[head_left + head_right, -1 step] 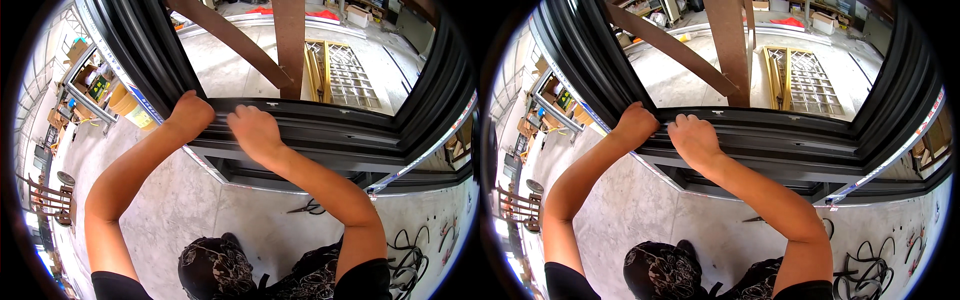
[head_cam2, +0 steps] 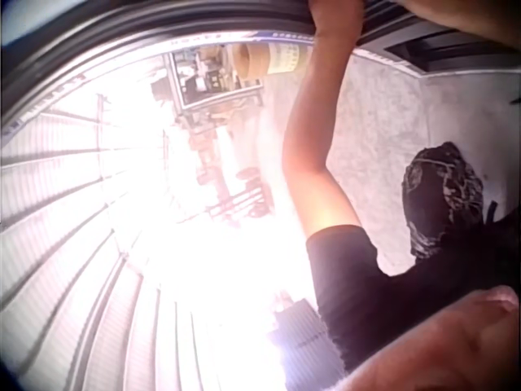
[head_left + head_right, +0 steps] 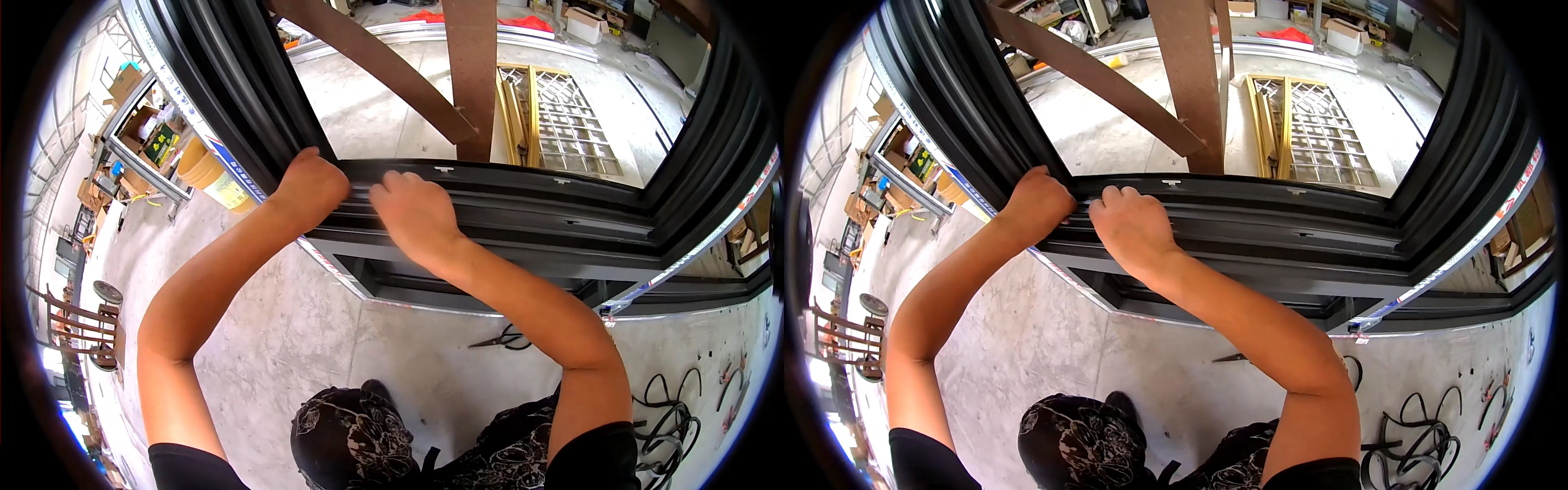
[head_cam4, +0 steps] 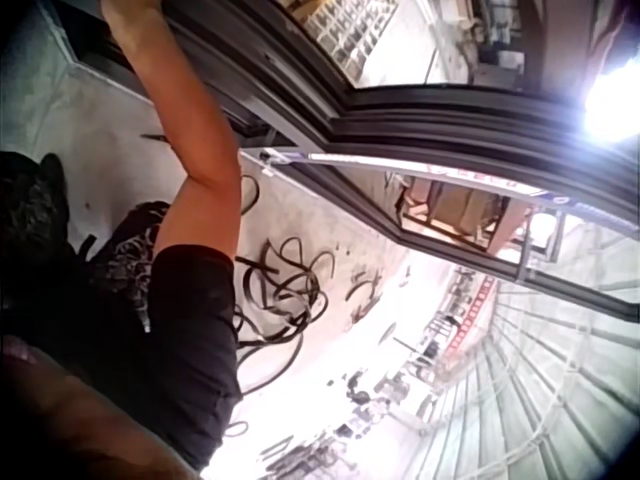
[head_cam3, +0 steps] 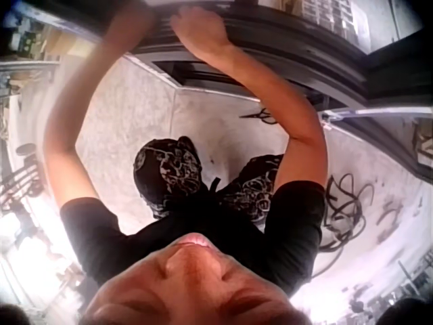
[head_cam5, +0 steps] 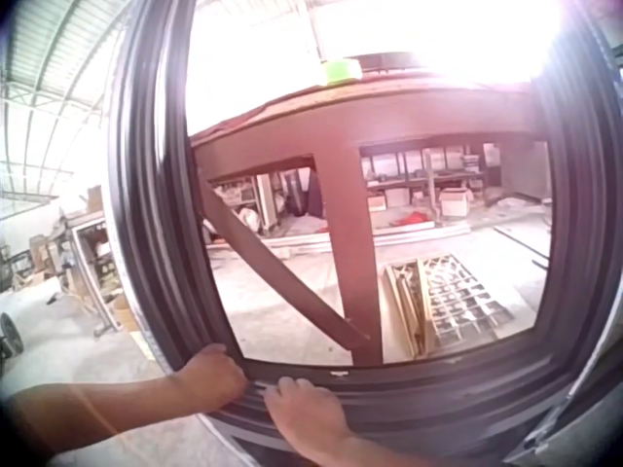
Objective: The person fits a rubber seal into a window frame, places a decorative metal grid into the frame, and applies sealant with a caulking gun around the edges.
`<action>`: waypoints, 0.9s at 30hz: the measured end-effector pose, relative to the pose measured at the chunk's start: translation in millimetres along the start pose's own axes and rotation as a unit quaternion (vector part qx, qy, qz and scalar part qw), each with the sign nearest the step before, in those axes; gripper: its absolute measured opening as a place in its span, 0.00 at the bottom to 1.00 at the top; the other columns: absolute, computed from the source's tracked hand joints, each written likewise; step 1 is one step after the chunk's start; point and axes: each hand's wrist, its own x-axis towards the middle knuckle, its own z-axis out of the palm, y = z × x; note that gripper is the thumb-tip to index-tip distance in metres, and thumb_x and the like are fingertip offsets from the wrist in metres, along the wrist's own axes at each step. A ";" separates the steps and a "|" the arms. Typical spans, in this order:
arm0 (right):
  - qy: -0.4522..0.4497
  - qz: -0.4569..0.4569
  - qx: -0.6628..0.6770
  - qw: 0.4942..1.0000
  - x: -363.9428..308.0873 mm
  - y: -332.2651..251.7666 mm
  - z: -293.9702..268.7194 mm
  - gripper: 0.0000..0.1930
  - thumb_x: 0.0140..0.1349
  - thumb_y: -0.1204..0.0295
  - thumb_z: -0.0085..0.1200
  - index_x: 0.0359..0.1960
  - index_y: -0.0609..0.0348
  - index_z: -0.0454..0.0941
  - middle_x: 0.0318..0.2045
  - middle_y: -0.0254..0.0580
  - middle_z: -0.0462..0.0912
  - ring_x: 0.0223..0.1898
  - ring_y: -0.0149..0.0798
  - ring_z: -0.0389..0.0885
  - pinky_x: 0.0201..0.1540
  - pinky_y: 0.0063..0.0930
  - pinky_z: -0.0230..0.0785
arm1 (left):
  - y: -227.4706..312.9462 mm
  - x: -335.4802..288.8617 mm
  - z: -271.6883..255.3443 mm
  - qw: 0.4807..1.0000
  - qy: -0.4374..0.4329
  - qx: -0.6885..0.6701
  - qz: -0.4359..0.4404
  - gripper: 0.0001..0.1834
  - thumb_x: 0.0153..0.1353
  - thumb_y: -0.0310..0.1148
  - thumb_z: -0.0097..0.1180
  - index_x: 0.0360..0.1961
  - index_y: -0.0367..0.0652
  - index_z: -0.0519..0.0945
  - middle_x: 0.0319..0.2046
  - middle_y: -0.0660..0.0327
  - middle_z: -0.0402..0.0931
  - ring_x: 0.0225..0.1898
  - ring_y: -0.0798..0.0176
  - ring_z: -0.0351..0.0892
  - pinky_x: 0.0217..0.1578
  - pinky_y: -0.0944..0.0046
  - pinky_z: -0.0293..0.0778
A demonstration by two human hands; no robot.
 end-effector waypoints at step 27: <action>0.018 0.003 -0.021 1.000 -2.3 -4.1 8.7 0.04 0.48 0.73 0.56 0.26 0.52 0.75 0.26 0.35 0.73 0.31 0.36 0.75 0.27 0.28 0.69 | 30.9 -8.0 19.1 0.983 0.149 -0.082 -0.068 0.03 0.52 0.30 0.54 0.23 0.46 0.76 0.26 0.61 0.73 0.33 0.55 0.74 0.38 0.58 0.71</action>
